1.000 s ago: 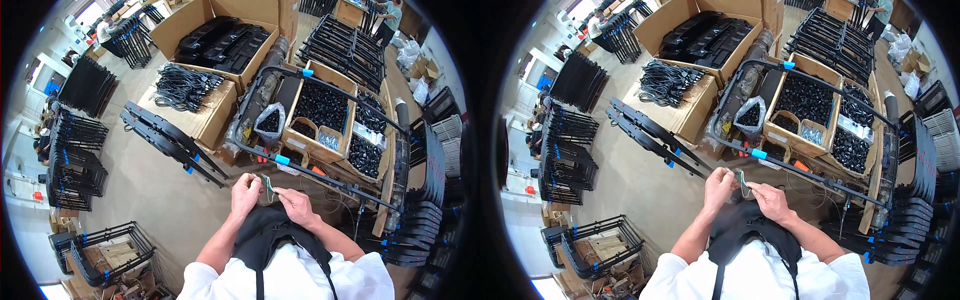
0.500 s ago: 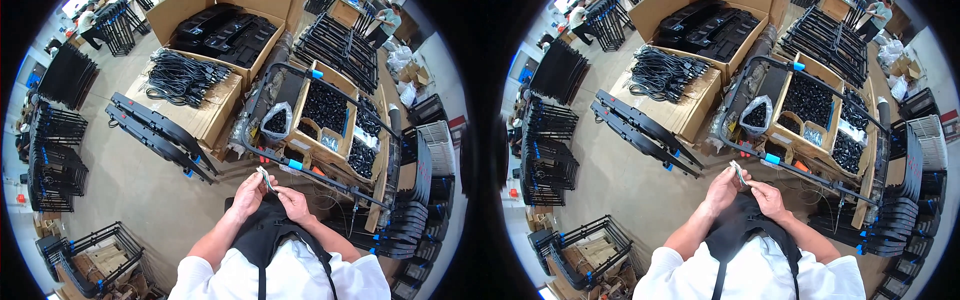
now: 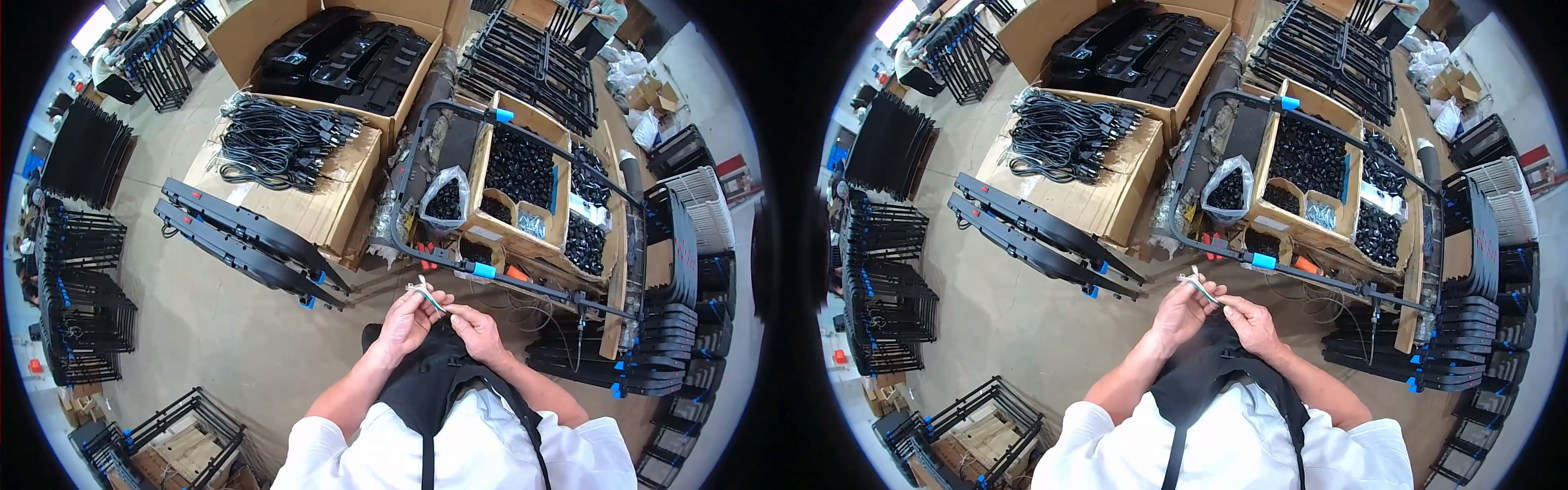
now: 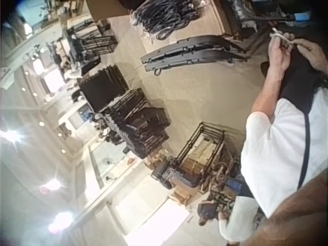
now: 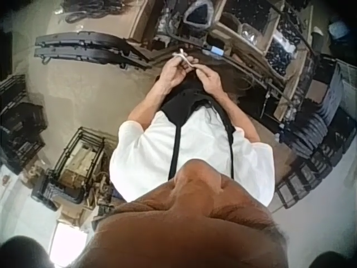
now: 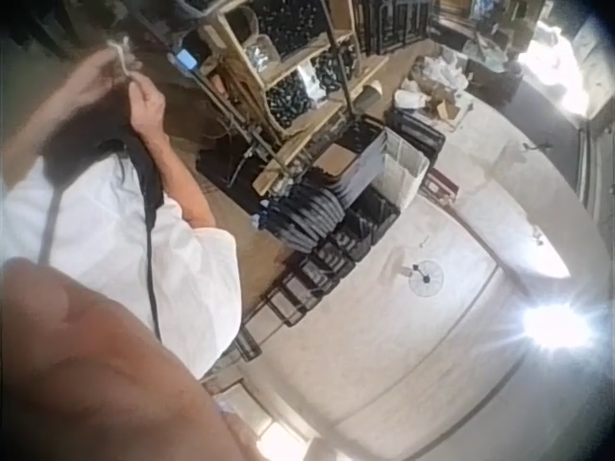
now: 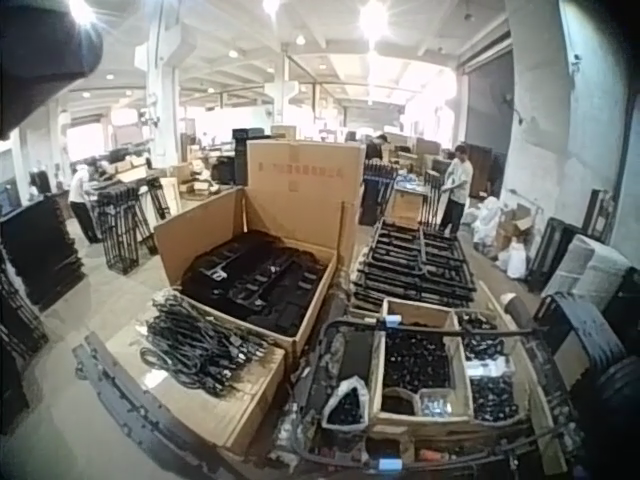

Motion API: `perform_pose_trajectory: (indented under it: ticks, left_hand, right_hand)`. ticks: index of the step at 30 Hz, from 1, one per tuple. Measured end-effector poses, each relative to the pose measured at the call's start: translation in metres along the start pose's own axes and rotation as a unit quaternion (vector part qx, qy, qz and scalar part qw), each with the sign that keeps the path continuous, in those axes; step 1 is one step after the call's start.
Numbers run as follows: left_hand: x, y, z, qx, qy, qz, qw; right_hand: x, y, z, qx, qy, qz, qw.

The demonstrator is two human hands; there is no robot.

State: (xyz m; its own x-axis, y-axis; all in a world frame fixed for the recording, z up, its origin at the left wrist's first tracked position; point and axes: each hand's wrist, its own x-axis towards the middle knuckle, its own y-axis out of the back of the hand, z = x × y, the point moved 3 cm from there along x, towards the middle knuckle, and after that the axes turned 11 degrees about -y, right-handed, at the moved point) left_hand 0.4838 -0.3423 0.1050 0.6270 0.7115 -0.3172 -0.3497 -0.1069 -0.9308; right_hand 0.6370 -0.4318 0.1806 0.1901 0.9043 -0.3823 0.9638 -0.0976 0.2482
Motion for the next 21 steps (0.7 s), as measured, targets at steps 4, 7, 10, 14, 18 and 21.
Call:
perform_pose_trajectory:
  ticks: [4,7,10,14,18,21]
  left_hand:
    - [-0.001,-0.014,0.009,0.096,-0.054,0.011,0.994]
    - [-0.002,-0.017,0.008,0.124,-0.098,0.045,0.986]
    - [-0.001,-0.016,0.007,0.143,-0.118,0.079,0.979]
    - [0.000,-0.015,0.005,0.162,-0.139,0.086,0.973]
    - [0.001,-0.013,0.008,0.206,-0.153,0.094,0.962]
    - [0.002,-0.009,0.011,0.213,-0.160,0.084,0.960]
  right_hand:
    - [0.004,-0.005,-0.001,-0.012,0.002,0.032,0.999]
    - [0.008,-0.011,0.001,-0.016,-0.029,0.032,0.999]
    - [0.012,-0.019,0.000,-0.005,-0.074,0.012,0.997]
    - [0.014,-0.027,0.004,0.057,-0.143,-0.013,0.988]
    - [0.018,-0.030,0.000,0.110,-0.167,-0.047,0.979]
    - [0.018,-0.033,-0.004,0.136,-0.191,-0.062,0.970]
